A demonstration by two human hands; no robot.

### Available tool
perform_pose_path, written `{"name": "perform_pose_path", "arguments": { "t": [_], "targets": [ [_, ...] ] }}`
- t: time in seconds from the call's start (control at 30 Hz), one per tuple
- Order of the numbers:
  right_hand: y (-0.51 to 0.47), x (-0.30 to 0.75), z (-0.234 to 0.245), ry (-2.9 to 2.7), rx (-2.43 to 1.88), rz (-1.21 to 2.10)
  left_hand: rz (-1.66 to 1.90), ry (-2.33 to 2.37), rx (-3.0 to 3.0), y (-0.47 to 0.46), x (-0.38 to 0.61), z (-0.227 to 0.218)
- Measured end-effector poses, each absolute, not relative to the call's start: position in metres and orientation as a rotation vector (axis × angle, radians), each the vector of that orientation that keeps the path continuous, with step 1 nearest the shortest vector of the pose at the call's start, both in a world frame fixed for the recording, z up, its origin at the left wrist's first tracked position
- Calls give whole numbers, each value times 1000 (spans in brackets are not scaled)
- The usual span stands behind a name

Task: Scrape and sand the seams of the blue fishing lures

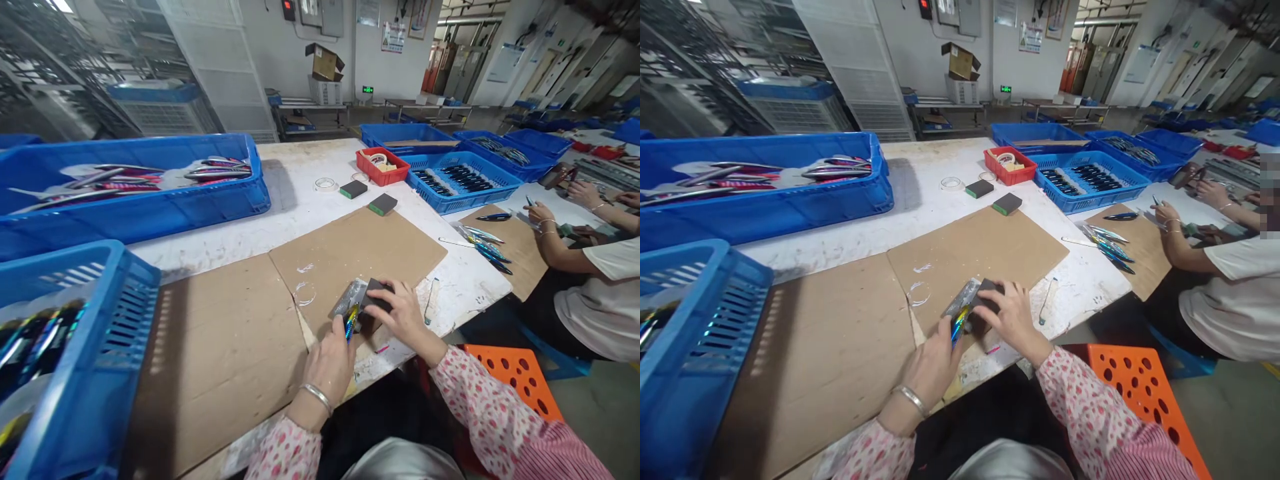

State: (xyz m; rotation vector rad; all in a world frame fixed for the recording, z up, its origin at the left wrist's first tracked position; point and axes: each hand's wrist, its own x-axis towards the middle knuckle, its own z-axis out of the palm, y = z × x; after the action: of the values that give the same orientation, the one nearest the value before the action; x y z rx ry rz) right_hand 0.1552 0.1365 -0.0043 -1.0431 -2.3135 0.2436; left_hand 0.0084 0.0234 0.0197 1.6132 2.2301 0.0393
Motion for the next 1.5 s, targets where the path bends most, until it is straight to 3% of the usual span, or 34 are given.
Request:
{"name": "perform_pose_path", "arguments": {
  "t": [0.57, 1.5],
  "targets": [
    [146, 155, 6, -2415, -1023, 56, -17, 2335, 1631, 22, 17, 11],
    [150, 150, 12, -2489, -981, 96, -4, 2336, 1646, 19, 20, 6]
  ]
}}
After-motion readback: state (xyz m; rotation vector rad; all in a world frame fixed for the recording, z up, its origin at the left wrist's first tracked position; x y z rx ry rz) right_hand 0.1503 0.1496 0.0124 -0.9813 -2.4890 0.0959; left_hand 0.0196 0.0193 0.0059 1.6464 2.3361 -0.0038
